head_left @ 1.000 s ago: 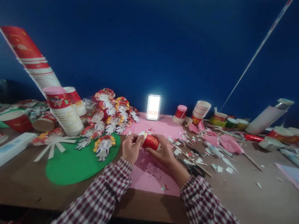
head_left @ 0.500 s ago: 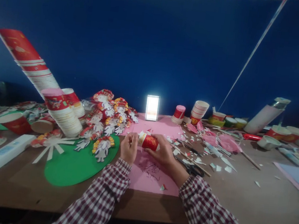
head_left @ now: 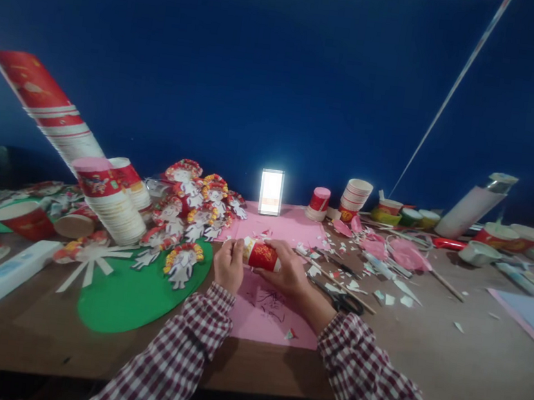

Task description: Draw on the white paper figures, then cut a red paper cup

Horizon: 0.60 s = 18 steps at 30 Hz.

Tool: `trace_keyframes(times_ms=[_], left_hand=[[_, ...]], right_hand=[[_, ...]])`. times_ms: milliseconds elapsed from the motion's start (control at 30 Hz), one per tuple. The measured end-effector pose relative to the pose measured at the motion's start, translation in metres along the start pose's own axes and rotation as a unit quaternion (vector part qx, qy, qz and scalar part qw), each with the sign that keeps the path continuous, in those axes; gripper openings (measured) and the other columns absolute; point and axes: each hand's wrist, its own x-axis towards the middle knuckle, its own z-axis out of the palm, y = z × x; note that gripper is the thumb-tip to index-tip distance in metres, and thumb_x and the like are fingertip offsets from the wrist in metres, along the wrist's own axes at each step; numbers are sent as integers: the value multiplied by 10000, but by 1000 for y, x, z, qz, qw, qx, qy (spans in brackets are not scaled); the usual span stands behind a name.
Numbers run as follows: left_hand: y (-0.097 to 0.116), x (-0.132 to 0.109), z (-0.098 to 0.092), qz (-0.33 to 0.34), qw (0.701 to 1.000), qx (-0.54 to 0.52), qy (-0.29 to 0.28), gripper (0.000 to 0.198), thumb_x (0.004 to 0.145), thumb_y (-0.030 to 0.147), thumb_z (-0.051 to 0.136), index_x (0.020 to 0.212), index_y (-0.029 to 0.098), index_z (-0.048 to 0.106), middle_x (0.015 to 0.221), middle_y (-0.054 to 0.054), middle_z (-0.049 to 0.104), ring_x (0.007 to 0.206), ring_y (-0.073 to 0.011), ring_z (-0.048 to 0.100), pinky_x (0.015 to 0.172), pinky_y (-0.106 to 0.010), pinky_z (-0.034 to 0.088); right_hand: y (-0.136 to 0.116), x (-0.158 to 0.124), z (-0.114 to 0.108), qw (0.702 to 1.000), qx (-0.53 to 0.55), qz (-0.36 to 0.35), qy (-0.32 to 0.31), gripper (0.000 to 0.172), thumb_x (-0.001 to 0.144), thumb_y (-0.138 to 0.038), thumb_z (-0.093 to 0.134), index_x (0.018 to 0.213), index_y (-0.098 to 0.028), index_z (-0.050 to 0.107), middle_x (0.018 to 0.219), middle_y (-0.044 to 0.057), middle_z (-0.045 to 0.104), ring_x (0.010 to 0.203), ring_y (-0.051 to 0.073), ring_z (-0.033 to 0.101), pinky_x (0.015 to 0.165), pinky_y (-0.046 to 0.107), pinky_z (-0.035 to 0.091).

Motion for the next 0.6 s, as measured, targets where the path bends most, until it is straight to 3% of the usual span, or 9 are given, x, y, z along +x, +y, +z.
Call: trace_keyframes(times_ms=[233, 400, 600], left_hand=[[0, 2, 1, -41, 991, -121, -25, 439, 908, 463, 295, 768, 168, 588, 668, -43, 632, 588, -143, 576, 560, -251, 441], [5, -4, 0, 66, 996, -23, -46, 294, 858, 431, 460, 707, 185, 517, 626, 14, 534, 566, -113, 485, 564, -230, 389], [7, -11, 0, 77, 996, 7, -50, 330, 840, 411, 503, 606, 186, 443, 526, 55, 414, 501, -87, 388, 510, -210, 321]], right_hand=[[-1, -2, -3, 992, 50, 111, 24, 520, 670, -395, 725, 1074, -185, 473, 982, 71, 596, 852, 223, 600, 749, 361, 478], [-2, 0, -5, 990, 89, 104, 35, 484, 690, -369, 715, 1076, -188, 485, 1000, 72, 579, 887, 220, 575, 780, 354, 472], [-8, 0, -7, 988, 103, 108, 35, 375, 771, -333, 628, 1080, -168, 496, 1012, 82, 580, 891, 210, 570, 799, 342, 462]])
